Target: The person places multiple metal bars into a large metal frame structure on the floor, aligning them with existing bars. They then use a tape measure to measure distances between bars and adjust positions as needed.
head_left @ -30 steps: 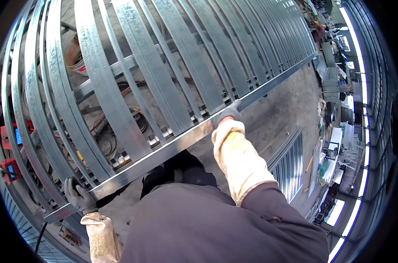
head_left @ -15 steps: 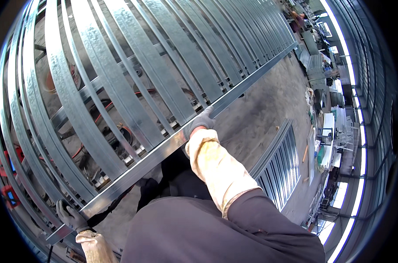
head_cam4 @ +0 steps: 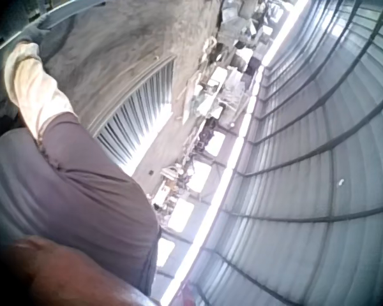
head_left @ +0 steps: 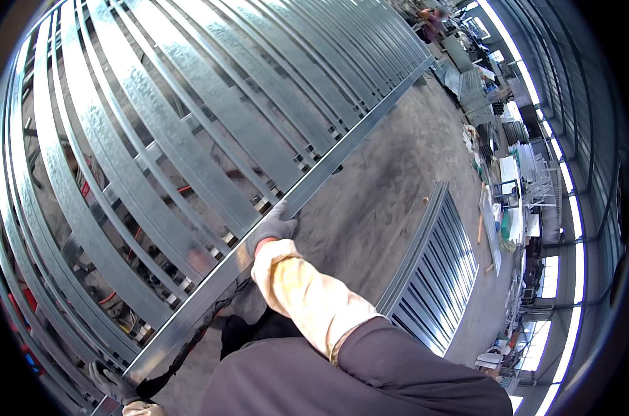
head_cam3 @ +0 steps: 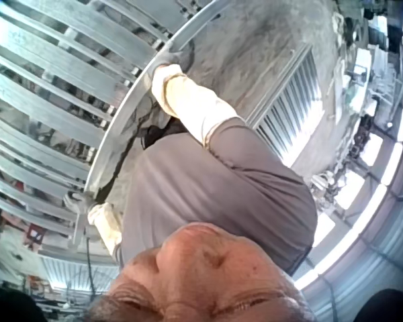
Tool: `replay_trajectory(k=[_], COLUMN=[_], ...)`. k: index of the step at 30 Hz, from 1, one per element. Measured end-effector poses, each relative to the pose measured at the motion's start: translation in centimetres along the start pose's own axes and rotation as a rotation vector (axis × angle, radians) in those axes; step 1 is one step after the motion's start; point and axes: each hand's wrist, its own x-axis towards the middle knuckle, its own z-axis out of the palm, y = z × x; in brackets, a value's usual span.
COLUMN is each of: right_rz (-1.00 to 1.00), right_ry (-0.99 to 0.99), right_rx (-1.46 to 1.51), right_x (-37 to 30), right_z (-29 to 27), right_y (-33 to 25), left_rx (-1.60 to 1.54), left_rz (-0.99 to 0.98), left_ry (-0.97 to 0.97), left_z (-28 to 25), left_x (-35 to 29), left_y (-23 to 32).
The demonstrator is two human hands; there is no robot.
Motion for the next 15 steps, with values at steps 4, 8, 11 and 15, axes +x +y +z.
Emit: replay_trajectory(k=[4, 8, 11, 15], right_rz=[-0.003, -0.085, -0.184, -0.388], right_ry=[-0.047, -0.064, -0.151, -0.299], right_rx=[0.071, 0.146, 0.043, 0.124], right_x=[1.5, 3.5, 3.4, 6.3], right_z=[0.3, 1.6, 2.2, 2.7], right_y=[1.2, 3.0, 4.5, 8.3], left_rx=[0.213, 0.032, -0.262, -0.221], left_rz=[-0.092, 0.032, 0.219, 0.396], left_ry=[0.059, 0.138, -0.006, -0.121], left_z=[0.6, 1.5, 1.4, 5.9], left_x=[0.1, 3.0, 3.6, 3.2], left_y=[1.6, 18.6, 37.6, 51.5])
